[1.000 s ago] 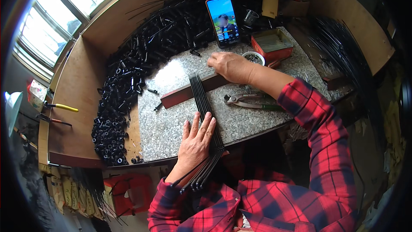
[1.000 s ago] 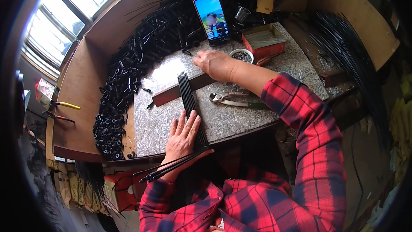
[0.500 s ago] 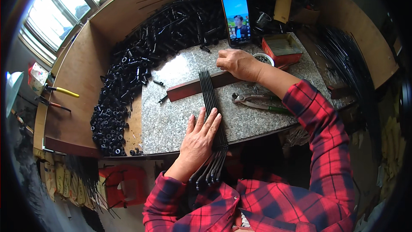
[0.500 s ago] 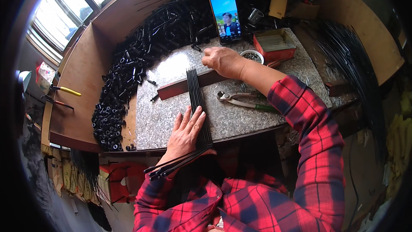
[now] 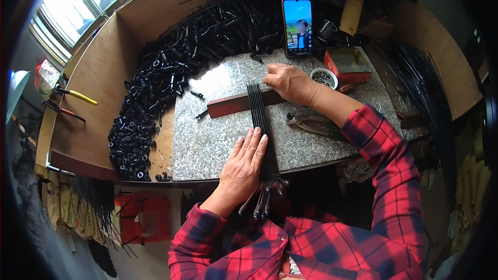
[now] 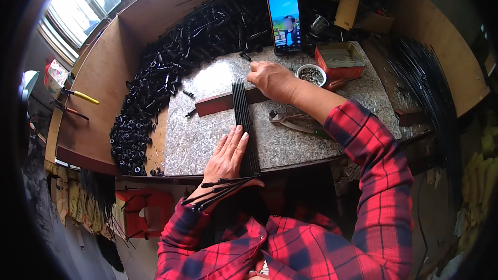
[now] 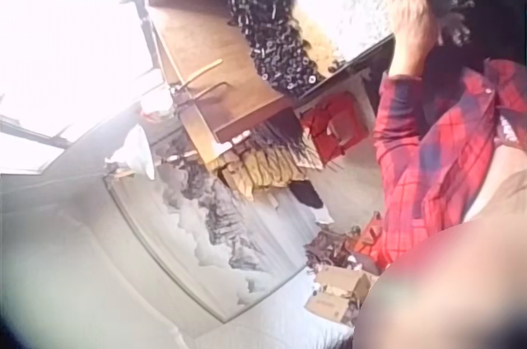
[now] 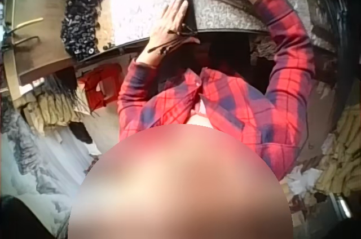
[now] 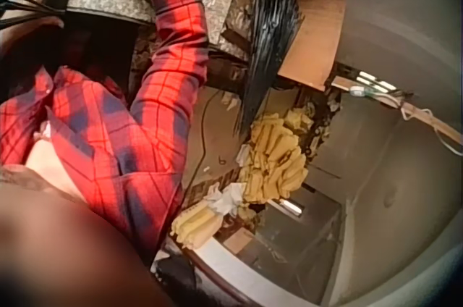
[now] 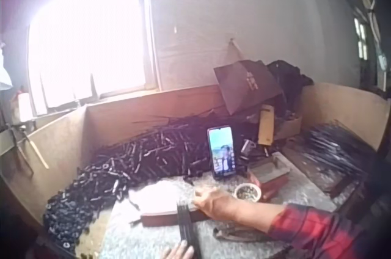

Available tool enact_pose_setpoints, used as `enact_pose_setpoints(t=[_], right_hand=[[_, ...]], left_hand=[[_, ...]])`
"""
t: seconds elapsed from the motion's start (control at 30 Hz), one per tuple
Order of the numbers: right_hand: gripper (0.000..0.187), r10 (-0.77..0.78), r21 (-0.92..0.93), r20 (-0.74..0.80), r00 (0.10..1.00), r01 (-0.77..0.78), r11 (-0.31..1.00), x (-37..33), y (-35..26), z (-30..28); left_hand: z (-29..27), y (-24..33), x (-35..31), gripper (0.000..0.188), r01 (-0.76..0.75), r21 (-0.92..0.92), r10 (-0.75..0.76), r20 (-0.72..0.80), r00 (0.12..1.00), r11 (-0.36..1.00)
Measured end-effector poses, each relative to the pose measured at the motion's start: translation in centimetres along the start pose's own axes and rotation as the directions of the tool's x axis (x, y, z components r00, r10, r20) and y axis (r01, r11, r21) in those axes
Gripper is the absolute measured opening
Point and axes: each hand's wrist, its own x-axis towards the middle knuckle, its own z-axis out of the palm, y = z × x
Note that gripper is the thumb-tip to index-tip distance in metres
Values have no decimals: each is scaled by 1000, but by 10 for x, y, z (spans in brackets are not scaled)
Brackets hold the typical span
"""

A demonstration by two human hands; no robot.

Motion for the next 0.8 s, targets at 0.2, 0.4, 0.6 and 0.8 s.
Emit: enact_pose_setpoints(t=[0.2,0.4,0.6,0.8], right_hand=[[12,33,74,-116,993,-25,997,1,-4,6],[14,194,-88,-121,974,-205,975,-14,31,-51],[15,589,-465,151,794,-469,751,-76,113,-109],[20,692,-446,318,648,-542,712,-91,118,-106]], left_hand=[[-7,8,4,62,-33,20,33,22,999,999],[-3,4,1,64,-30,64,27,50,998,997],[-4,3,2,71,-28,4,28,56,998,1000],[-2,2,0,73,-19,8,18,47,999,1000]])
